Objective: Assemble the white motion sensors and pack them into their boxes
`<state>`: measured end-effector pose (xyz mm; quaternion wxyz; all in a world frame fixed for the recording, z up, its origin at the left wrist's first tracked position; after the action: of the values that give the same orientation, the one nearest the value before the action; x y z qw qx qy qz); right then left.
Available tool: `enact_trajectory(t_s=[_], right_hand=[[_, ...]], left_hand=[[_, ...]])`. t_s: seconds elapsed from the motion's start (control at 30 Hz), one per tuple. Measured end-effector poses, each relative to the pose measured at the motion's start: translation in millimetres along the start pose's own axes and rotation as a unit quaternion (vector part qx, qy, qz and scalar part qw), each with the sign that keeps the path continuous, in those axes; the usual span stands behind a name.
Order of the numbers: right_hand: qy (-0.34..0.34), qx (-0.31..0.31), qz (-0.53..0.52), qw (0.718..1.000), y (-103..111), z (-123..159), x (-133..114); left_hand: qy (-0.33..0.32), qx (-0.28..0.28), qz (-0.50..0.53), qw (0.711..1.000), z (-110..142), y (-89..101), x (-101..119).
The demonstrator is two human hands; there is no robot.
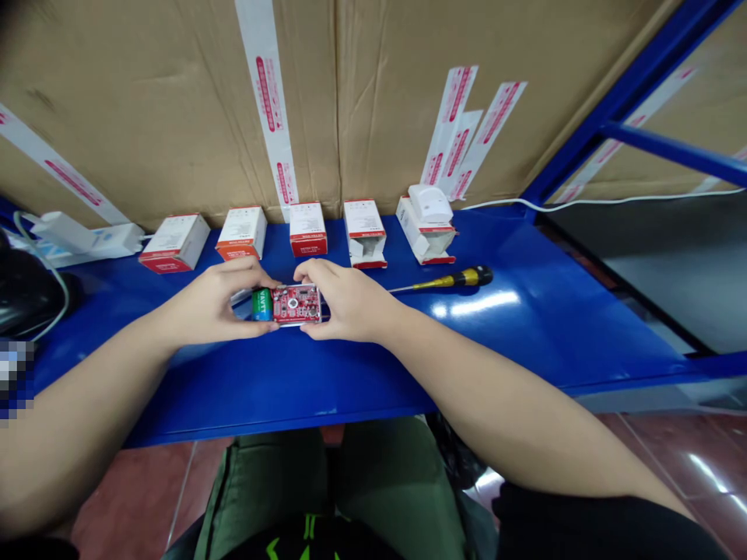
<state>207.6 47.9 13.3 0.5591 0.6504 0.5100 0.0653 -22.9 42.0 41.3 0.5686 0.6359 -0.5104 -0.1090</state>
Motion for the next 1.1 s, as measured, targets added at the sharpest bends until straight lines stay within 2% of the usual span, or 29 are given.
enact_trajectory(t_s=[0.13,0.4,0.8,1.0,1.1], right_hand=[[0.005,0.059,-0.061,0.996,0.8,0.1,2.9],[0.005,0.102,-0.091,0.991,-1.2,-1.0,0.7],[-0.007,0.109,-0.133,0.985,-0.6,-3.5,-5.7],[-0.035,0.106,-0.175,0.978,-0.1,-4.0,-5.3],[-0.057,0.104,-0.191,0.974,0.1,-4.2,-1.3]], left_hand=[[-0.038,0.065,-0.008,0.997,2.4,3.5,-1.4],[-0.091,0.125,-0.076,0.985,4.7,1.6,0.1],[-0.120,0.135,-0.092,0.979,3.7,0.6,11.7],[-0.089,0.137,-0.057,0.985,2.8,0.8,9.2],[-0.066,0.147,-0.009,0.987,2.7,-0.7,5.9]])
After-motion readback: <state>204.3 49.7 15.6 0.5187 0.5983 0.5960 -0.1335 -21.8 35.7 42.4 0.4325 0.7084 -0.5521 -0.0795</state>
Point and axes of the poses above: each hand's wrist, its own z-axis away from the middle knuckle, its own y-axis out of the back of the hand, x = y × z, the point moved 3 cm from there along -z, towards the middle knuckle, and after that the axes turned 6 degrees about z, right-handed, at the moved point
